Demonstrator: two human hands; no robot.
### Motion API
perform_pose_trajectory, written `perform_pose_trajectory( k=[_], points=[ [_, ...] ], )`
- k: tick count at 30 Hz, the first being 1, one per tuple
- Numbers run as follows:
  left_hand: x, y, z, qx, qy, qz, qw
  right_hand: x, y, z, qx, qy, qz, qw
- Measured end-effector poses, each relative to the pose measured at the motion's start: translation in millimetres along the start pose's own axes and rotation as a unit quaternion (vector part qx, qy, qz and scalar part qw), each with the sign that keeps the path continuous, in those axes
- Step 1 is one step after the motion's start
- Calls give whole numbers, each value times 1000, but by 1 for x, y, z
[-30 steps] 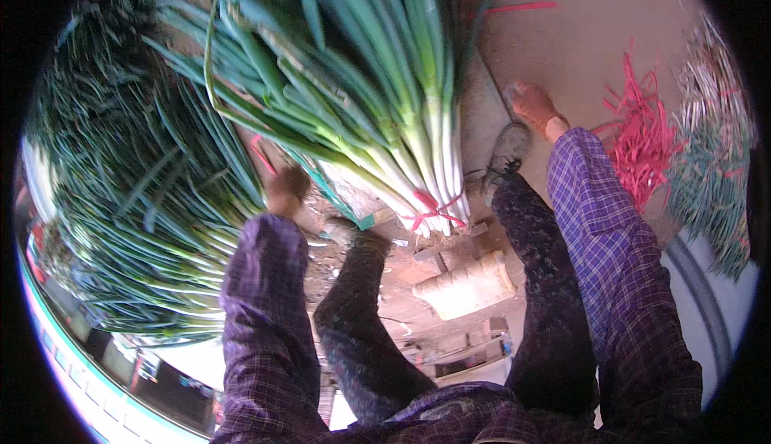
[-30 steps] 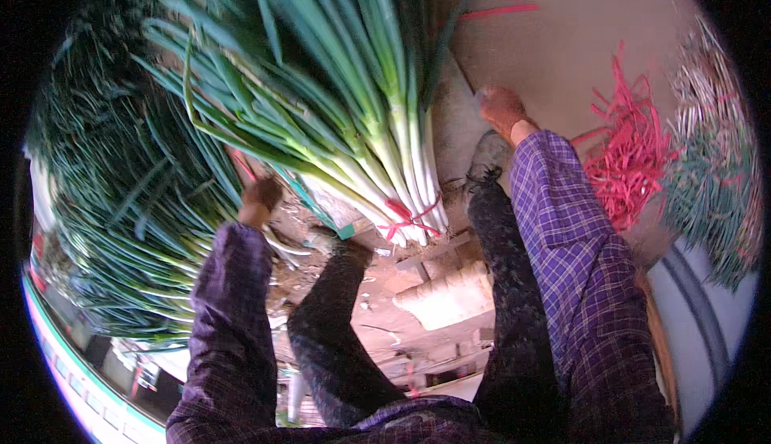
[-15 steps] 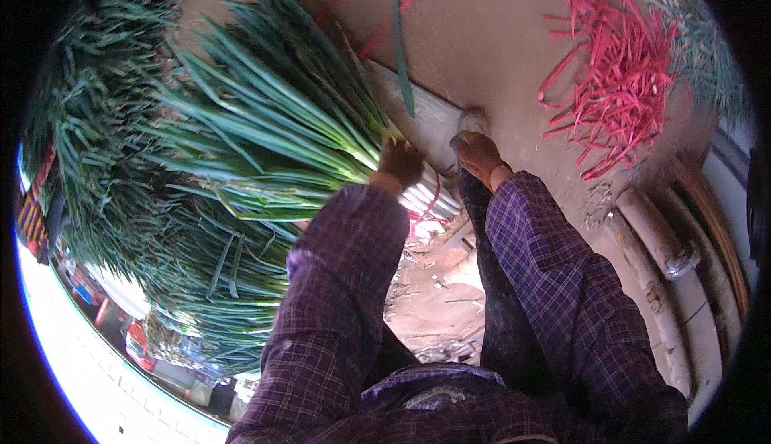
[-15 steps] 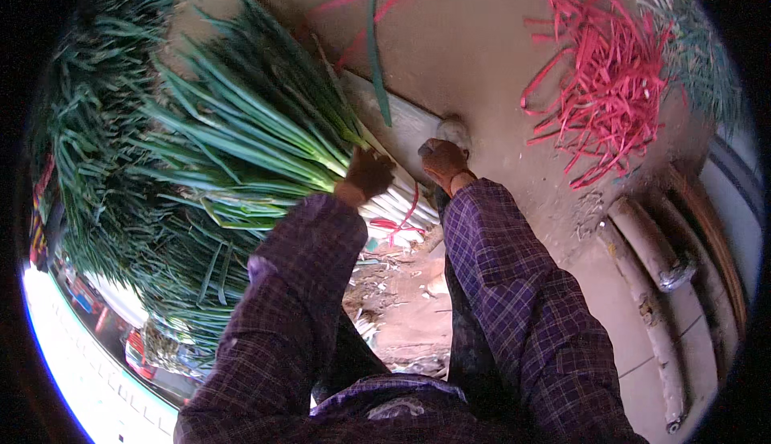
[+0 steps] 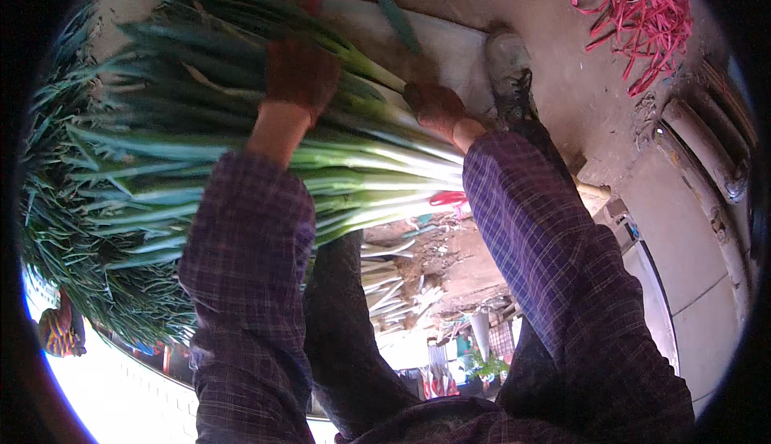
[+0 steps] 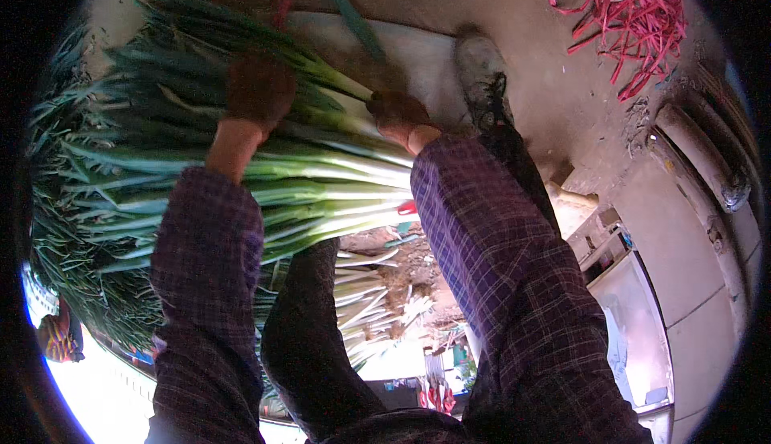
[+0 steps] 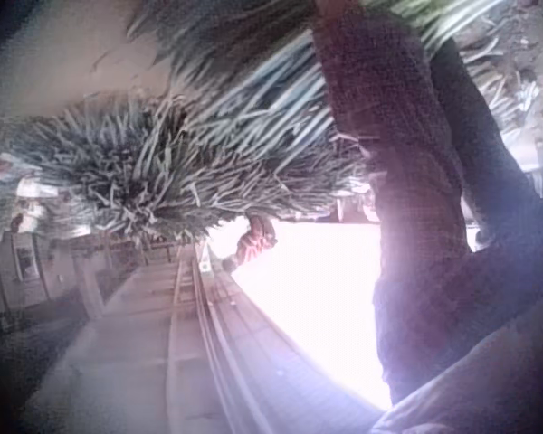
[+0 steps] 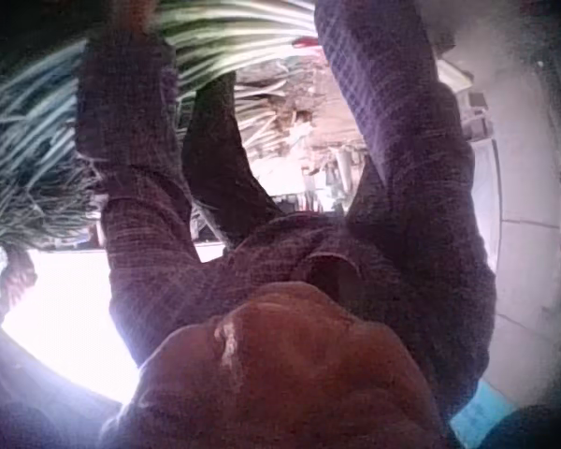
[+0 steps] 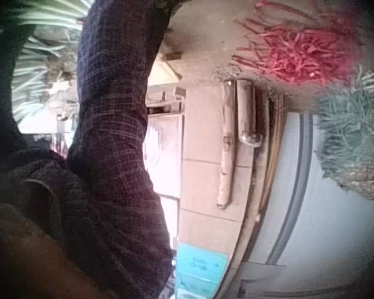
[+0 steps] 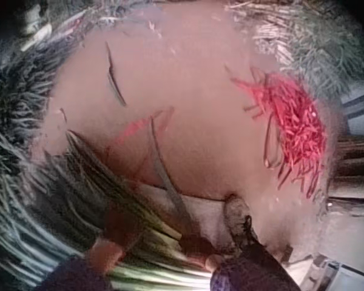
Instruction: The person gathers green onions into bunches, aligns the roots, and ties them with red plastic ties. The person places the finished bundles on the floor beside other completed bunches.
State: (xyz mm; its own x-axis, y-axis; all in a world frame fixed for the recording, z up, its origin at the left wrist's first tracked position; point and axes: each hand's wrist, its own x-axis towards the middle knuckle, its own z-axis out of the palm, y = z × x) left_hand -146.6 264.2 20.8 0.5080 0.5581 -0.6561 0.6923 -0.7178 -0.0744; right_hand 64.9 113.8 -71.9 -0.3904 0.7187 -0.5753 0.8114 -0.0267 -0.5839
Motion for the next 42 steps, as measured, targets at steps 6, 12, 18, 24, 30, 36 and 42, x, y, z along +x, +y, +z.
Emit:
perform_pose_trajectory(
  k=[6,12,18,24,30,36,42],
  points=[
    [-23,-11,14,-22,38,5,999,33,-36,-16,129,-2,88,988],
    [20,-20,7,-35,-5,68,997,45,-26,18,273,79,188,940],
    [89,-10,-10,-132,-208,65,967,34,-49,-1,262,-8,223,939],
    [29,-56,54,-222,-82,1,972,1,-95,1,172,66,237,954],
    [-14,-61,85,36,-4,76,996,0,-126,10,139,152,294,933],
    [-3,-65,74,51,36,134,989,5,-132,7,114,231,322,911],
    [-4,-62,74,-40,68,108,991,-7,-148,-2,161,189,274,929]
  ],
)
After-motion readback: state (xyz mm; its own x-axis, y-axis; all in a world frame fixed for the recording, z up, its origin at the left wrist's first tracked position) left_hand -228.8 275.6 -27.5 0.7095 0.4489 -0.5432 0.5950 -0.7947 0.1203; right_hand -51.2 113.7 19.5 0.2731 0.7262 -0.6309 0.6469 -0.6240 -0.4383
